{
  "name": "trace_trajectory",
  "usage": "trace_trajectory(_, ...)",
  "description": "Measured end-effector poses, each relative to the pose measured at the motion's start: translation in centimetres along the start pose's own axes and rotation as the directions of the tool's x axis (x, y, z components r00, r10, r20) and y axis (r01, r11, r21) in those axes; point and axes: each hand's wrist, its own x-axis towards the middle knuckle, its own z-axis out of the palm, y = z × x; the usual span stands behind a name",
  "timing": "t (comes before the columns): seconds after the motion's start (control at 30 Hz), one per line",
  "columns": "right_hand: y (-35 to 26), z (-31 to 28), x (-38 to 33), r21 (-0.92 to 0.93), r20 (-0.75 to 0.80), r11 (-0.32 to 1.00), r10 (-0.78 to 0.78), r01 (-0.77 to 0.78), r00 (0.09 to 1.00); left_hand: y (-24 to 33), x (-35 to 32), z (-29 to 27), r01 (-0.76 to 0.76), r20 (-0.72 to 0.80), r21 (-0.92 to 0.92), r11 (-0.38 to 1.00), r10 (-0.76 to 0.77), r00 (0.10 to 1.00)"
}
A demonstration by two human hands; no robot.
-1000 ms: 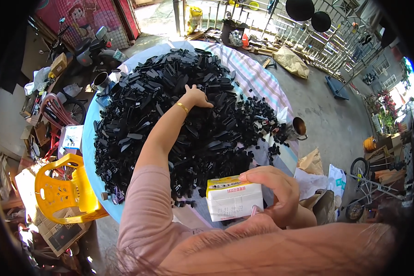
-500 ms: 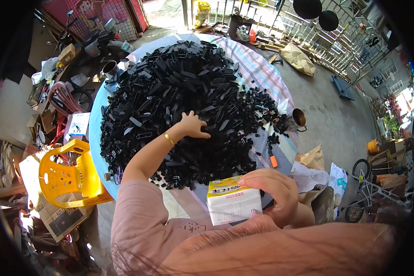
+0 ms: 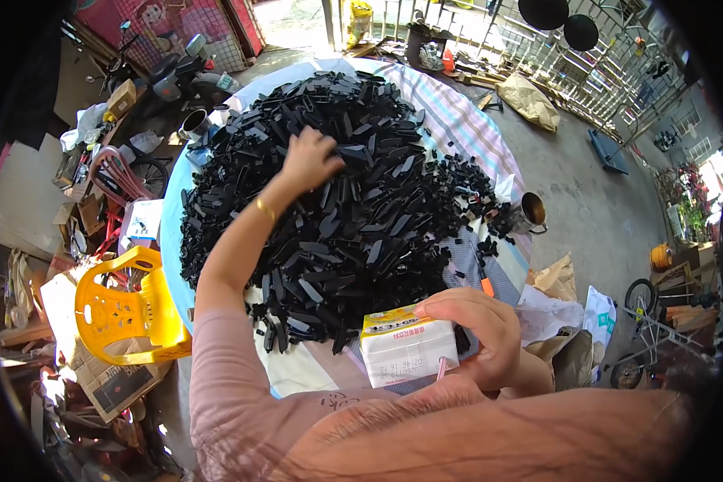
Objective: The recorder is picking up black plastic parts from a large pile on a table and arranging them onto a mounting strip.
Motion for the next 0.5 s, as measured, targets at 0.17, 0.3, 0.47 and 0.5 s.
trace_trajectory(0.17,1.0,-0.9,0.9,-0.111,-0.059,0.988,0.102,-0.108,0.993,-9.4,10.4,5.8,0.51,0.026,0.328,0.795,-0.548,0.836)
trace_trajectory(0.3,4.1,-0.1,1.7,-0.109,-0.043,0.989,0.099,-0.103,0.994,-14.5,7.2,5.5,0.661,0.285,0.111,0.743,-0.66,0.695)
trace_trajectory(0.47,5.6,0.5,1.8,-0.093,-0.041,0.99,0.106,-0.11,0.993,-15.4,8.4,6.7,0.528,0.419,0.083,0.845,-0.51,0.751)
trace_trajectory(0.5,5.7,0.8,1.9,-0.084,-0.044,0.991,0.099,-0.102,0.994,-15.5,8.0,7.4,0.504,0.451,0.033,0.863,-0.463,0.763)
